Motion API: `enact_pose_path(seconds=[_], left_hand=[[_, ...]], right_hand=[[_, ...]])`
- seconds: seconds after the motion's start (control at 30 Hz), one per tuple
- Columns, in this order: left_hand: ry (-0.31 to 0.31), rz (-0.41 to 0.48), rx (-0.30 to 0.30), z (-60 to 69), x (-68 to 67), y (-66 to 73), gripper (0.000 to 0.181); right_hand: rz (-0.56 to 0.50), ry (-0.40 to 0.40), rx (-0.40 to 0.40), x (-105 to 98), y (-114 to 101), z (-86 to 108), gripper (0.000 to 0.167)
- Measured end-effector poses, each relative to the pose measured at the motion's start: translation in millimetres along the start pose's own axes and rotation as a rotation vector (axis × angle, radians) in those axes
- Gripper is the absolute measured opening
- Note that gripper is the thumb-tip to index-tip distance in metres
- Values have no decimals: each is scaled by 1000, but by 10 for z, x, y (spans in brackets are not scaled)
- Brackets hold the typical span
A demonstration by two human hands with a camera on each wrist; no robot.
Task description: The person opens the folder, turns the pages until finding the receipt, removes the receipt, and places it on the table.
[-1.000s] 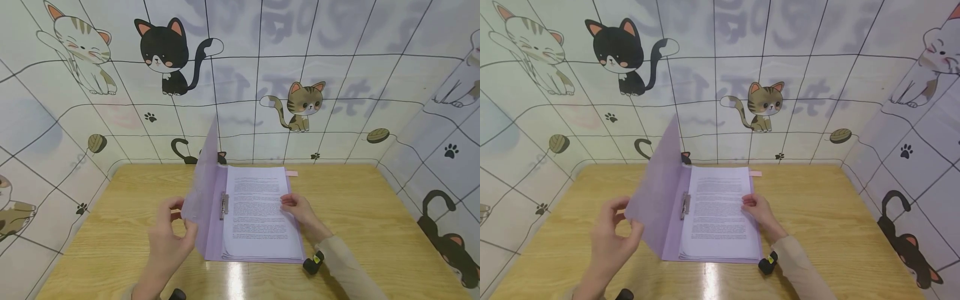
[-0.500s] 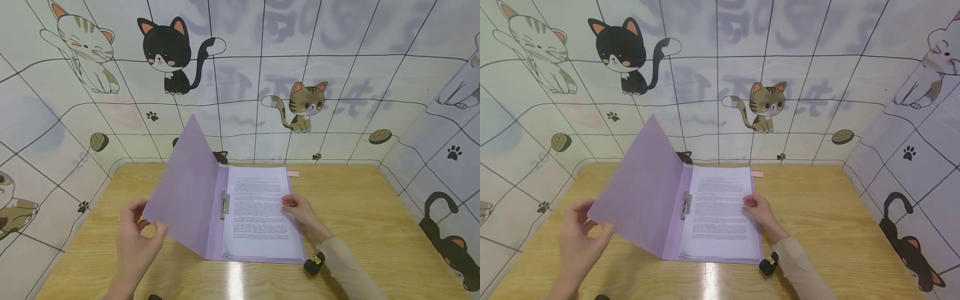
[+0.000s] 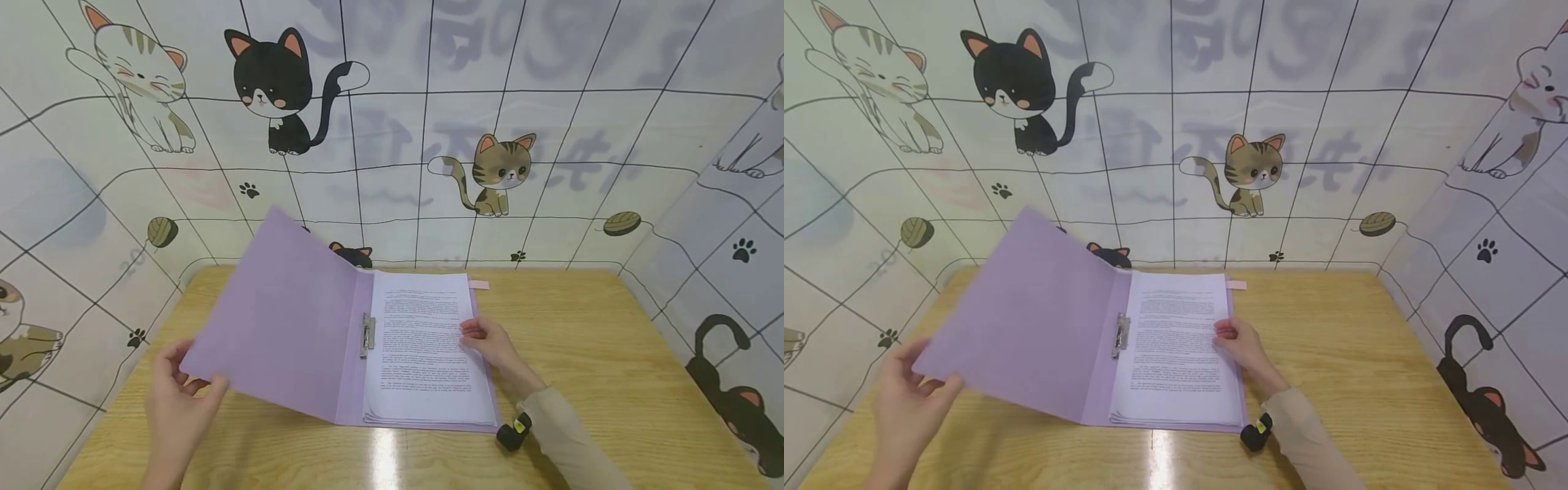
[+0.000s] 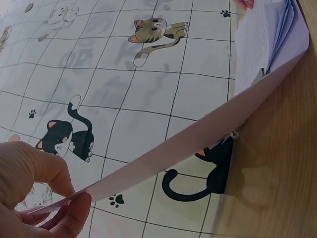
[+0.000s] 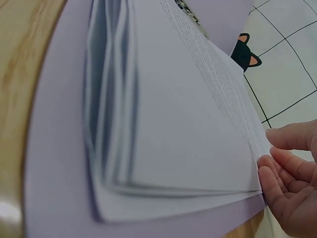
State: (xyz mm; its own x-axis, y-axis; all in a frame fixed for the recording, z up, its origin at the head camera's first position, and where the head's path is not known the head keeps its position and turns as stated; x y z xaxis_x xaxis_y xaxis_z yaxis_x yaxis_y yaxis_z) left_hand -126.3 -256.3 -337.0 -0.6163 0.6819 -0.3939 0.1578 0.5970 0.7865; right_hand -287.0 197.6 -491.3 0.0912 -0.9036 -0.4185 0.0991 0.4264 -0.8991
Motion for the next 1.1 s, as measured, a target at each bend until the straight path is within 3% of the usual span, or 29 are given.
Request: enact_pose_path(seconds=[0.13, 0.33, 0.57, 0.87, 1.0, 1.1], left_hand=[[-18, -29, -146, 4, -28, -246, 59], [-39, -37, -301, 48, -56, -573, 60], [-74, 27, -476, 122, -43, -994, 57], [-222, -132, -553, 253, 33, -1431, 63], [-269, -231, -561, 283, 68, -1541, 63], [-293, -291, -531, 279, 84, -1583, 60]], right_hand=[[-2, -1, -8, 3, 6, -5, 25], [8, -4, -17, 5, 2, -6, 25], [7, -3, -24, -6, -1, -7, 24], [2, -6, -30, -7, -20, -5, 24], [4, -6, -33, -8, -23, -1, 24], [4, -7, -32, -9, -24, 3, 24]])
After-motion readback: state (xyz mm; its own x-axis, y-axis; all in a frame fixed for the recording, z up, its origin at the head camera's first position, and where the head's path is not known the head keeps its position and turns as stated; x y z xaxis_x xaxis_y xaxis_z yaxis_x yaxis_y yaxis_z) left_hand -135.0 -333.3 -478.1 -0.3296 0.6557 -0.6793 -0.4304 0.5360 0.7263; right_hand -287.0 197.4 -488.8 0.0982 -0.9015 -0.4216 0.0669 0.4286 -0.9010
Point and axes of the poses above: each hand's wrist, its own z-axis away from the middle knuckle, its own x-axis out of the palm, y = z × x, the point moved 8 cm from there along -z, towards the middle knuckle, and after that the axes turned 4 degrees about -z, right-handed, at the moved point
